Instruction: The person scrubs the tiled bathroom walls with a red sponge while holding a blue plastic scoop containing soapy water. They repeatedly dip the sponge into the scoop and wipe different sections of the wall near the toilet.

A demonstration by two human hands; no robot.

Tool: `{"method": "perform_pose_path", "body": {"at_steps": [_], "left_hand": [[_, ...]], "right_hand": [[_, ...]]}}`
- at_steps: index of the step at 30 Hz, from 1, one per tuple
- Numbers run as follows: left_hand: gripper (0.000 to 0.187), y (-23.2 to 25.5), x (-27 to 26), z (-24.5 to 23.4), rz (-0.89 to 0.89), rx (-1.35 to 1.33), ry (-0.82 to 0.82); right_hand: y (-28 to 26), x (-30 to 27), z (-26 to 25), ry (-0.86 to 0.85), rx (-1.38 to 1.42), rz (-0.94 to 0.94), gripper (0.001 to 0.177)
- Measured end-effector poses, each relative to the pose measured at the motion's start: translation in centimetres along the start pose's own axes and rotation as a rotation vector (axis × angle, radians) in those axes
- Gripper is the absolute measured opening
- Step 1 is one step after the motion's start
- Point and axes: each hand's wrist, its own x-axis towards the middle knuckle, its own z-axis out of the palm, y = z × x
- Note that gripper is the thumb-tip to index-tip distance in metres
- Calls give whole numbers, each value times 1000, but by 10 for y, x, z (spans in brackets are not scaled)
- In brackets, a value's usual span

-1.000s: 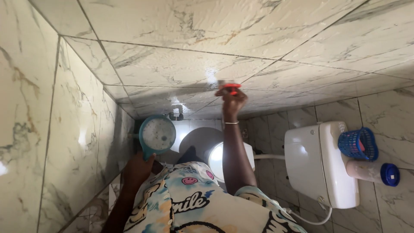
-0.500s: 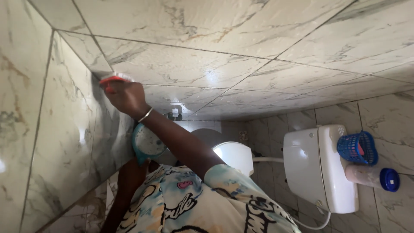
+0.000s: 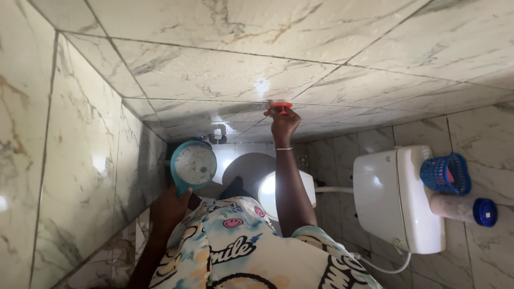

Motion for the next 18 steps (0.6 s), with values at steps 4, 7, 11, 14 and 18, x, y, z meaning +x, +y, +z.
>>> {"method": "perform_pose_path", "body": {"at_steps": [4, 7, 11, 14, 18], "left_hand": [[37, -7, 3, -3, 14, -3, 46], [37, -17, 0, 5, 58, -12, 90], [37, -30, -1, 15, 99, -47, 140], [41, -34, 10, 18, 58, 49, 87], [39, -37, -3, 32, -25, -100, 56]], "right_hand": [[-2, -9, 32, -6, 225, -27, 9], [-10, -39, 81, -313, 62, -53, 11], [-38, -83, 176, -480, -69, -408, 13], [-67, -100, 234, -367, -239, -780, 15], [-81, -118, 250, -624, -344, -644, 19]]}}
